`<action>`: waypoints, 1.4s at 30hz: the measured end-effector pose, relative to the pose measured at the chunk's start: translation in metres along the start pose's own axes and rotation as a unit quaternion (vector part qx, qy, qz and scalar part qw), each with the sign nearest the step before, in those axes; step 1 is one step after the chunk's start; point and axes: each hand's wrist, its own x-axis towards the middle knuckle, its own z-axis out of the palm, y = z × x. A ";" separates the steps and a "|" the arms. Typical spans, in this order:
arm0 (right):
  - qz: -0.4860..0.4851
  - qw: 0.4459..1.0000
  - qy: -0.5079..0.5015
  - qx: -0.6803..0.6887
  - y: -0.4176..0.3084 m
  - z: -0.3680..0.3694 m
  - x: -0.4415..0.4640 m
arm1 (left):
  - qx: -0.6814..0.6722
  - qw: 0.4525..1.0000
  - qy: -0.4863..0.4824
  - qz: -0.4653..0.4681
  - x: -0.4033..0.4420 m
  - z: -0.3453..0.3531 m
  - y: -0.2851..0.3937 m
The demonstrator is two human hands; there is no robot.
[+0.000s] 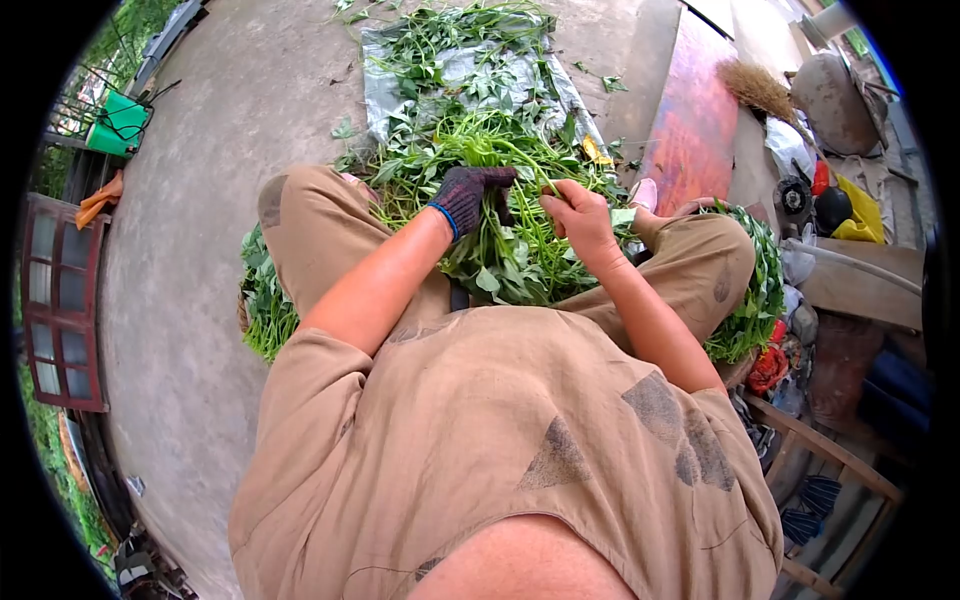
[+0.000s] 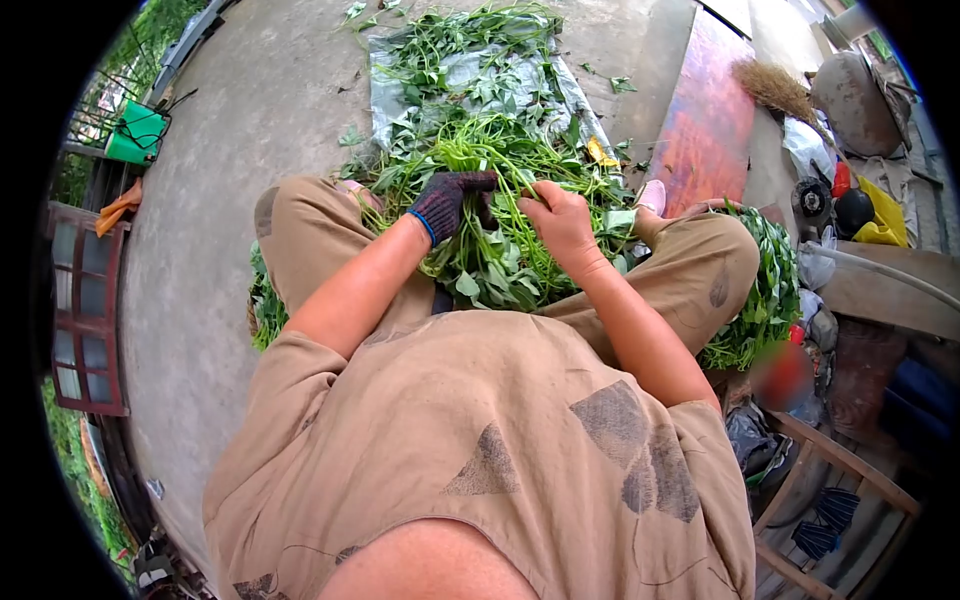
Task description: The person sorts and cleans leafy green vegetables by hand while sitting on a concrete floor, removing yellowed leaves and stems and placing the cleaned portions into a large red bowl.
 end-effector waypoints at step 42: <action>0.139 0.986 -0.045 0.086 -0.017 -0.029 0.036 | 0.040 0.988 -0.134 -0.071 -0.037 0.025 0.004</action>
